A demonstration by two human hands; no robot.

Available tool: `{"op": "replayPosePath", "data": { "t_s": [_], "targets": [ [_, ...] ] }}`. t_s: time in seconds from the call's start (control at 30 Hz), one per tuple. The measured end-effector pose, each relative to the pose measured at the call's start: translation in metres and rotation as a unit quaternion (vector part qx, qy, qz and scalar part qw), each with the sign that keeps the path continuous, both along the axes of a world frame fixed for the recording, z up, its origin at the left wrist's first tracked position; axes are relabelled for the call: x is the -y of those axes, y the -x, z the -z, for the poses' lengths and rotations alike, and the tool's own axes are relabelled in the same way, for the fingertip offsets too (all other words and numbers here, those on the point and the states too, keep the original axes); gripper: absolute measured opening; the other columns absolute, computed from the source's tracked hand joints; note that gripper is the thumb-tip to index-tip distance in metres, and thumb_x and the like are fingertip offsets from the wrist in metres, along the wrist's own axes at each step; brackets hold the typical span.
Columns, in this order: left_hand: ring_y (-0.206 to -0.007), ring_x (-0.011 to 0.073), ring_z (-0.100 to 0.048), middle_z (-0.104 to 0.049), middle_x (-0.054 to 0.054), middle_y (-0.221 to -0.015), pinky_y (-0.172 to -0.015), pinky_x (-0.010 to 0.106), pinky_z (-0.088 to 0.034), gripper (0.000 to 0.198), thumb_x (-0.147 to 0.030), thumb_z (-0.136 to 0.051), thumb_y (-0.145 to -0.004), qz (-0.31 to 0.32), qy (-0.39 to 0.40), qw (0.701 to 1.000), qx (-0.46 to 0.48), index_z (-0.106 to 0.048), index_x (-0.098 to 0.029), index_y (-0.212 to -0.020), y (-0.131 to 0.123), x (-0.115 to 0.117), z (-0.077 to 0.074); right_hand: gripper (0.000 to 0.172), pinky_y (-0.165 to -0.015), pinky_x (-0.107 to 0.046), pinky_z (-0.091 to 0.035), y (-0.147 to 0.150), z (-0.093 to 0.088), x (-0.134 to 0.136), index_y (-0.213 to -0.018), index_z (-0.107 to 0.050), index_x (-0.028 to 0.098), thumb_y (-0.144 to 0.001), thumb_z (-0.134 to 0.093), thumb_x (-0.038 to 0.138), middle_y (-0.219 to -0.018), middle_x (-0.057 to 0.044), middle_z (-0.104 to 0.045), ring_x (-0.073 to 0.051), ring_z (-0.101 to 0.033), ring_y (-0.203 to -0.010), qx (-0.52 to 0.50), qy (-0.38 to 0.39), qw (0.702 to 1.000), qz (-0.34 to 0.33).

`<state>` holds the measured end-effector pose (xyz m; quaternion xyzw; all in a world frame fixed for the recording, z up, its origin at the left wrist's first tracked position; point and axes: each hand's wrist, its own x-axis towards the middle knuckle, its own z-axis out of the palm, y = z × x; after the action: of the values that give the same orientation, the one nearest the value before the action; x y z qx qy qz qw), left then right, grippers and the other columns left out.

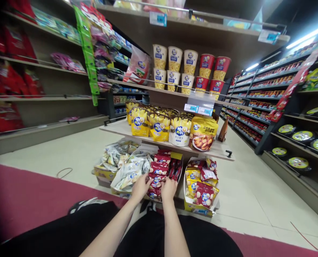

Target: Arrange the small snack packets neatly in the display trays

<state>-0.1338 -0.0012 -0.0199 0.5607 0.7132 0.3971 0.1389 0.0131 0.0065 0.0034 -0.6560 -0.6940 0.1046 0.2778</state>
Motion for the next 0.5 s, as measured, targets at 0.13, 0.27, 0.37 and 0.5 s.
{"op": "replayPosePath", "data": {
  "t_s": [0.13, 0.27, 0.37, 0.5],
  "targets": [
    [-0.099, 0.0250, -0.064, -0.066, 0.012, -0.111, -0.084, 0.035, -0.048, 0.032, -0.028, -0.050, -0.086, 0.018, -0.062, 0.997, 0.051, -0.060, -0.016, -0.114, 0.000, -0.001, -0.001, 0.006, -0.081, -0.030, -0.041, -0.006, -0.007, 0.004, -0.084, -0.071, 0.022, -0.079, -0.067, 0.020, -0.079, -0.006, -0.073, -0.023, -0.065, -0.088, -0.010, -0.001, 1.000, -0.012],
    [-0.099, 0.0224, -0.066, -0.071, 0.009, -0.105, -0.087, 0.033, -0.049, 0.033, -0.039, -0.043, -0.090, 0.031, -0.096, 0.989, 0.109, -0.063, -0.019, -0.106, 0.004, -0.003, 0.001, 0.004, -0.073, -0.026, -0.044, -0.015, -0.019, 0.000, -0.081, -0.070, 0.025, -0.077, -0.070, 0.025, -0.077, -0.001, -0.074, -0.021, -0.066, -0.086, -0.028, -0.003, 0.999, -0.032],
    [-0.090, 0.0239, -0.068, -0.073, 0.007, -0.094, -0.081, 0.034, -0.051, 0.032, -0.044, -0.047, -0.087, 0.038, -0.100, 0.981, 0.165, -0.066, -0.019, -0.096, 0.008, -0.004, 0.003, 0.009, -0.073, -0.026, -0.045, -0.017, -0.031, -0.007, -0.087, -0.072, 0.027, -0.078, -0.069, 0.028, -0.081, 0.001, -0.075, -0.020, -0.067, -0.084, -0.074, -0.015, 0.996, -0.054],
    [-0.086, 0.0257, -0.068, -0.073, 0.008, -0.088, -0.076, 0.034, -0.052, 0.032, -0.047, -0.056, -0.081, 0.038, -0.100, 0.962, 0.250, -0.066, -0.019, -0.091, 0.010, -0.007, 0.007, 0.010, -0.074, -0.027, -0.046, -0.014, -0.033, -0.008, -0.083, -0.073, 0.027, -0.083, -0.064, 0.024, -0.083, 0.000, -0.074, -0.021, -0.067, -0.080, -0.130, -0.048, 0.987, -0.082]
  ]
}}
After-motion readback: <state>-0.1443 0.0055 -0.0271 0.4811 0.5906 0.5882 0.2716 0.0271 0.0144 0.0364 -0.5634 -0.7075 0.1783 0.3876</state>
